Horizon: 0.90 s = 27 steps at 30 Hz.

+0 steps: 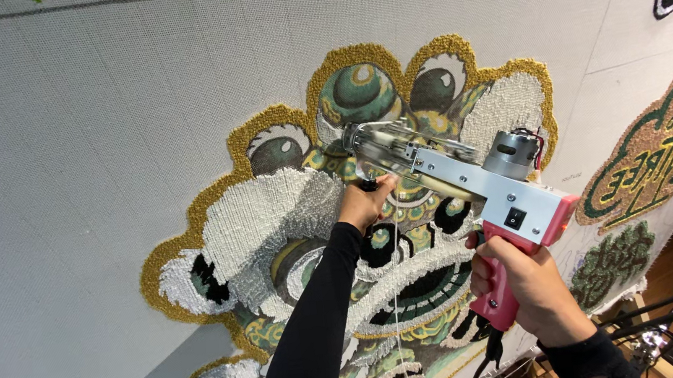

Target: The person uses a handheld tufting gun to apply white yarn to a large canvas, filling in a section of a detailed design that features a stylized lion head. The operator guides the tool steadily across the fabric surface to create a textured, raised pattern.

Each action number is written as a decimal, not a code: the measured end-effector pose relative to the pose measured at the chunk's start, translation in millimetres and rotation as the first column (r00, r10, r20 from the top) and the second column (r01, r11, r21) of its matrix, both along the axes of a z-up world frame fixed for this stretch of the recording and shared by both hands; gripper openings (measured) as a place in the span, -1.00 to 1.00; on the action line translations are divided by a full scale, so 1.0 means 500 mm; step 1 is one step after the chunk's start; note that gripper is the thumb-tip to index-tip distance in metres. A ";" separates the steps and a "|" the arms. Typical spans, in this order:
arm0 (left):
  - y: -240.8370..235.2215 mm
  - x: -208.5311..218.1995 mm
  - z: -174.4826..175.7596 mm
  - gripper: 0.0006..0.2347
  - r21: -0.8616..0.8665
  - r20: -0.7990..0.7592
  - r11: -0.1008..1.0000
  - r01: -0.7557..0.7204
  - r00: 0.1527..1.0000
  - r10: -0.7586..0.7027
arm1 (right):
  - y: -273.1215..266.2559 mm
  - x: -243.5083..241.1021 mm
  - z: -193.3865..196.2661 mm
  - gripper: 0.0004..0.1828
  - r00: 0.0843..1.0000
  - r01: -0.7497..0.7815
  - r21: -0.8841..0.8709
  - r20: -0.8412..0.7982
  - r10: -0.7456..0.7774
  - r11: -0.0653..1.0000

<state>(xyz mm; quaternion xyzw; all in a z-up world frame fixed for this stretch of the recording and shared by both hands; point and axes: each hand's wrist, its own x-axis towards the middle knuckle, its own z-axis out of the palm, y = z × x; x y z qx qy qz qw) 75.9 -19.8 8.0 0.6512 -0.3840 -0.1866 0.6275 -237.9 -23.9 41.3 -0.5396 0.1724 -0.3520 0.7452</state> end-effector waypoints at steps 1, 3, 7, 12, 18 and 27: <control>0.007 -0.010 0.004 -0.62 0.038 -0.005 0.999 -0.011 1.000 0.011 | 0.001 -0.006 -0.001 -0.78 1.000 -0.010 -0.003 -0.004 0.010 1.000; 0.017 -0.022 0.014 -0.47 0.110 -0.012 0.993 -0.033 0.999 0.035 | 0.003 -0.013 0.001 -0.74 0.999 -0.031 -0.013 -0.012 0.031 0.999; 0.027 -0.047 0.024 -0.53 0.029 -0.029 0.997 0.076 0.997 -0.075 | -0.013 -0.034 -0.005 -0.70 0.999 -0.021 0.001 -0.031 0.021 1.000; 0.028 -0.098 0.018 -0.59 -0.071 -0.098 0.985 0.156 0.982 -0.163 | -0.057 -0.095 -0.013 -0.58 0.998 -0.053 -0.107 -0.023 0.051 0.993; 0.020 -0.172 -0.010 -0.72 -0.115 -0.052 0.974 0.195 0.978 -0.202 | -0.097 -0.184 -0.038 -0.53 0.989 -0.139 -0.004 0.041 0.139 0.990; 0.030 -0.204 -0.010 -0.74 -0.033 -0.118 0.988 0.151 0.981 -0.154 | -0.111 -0.211 -0.049 -0.88 0.997 -0.078 0.026 0.020 0.078 0.997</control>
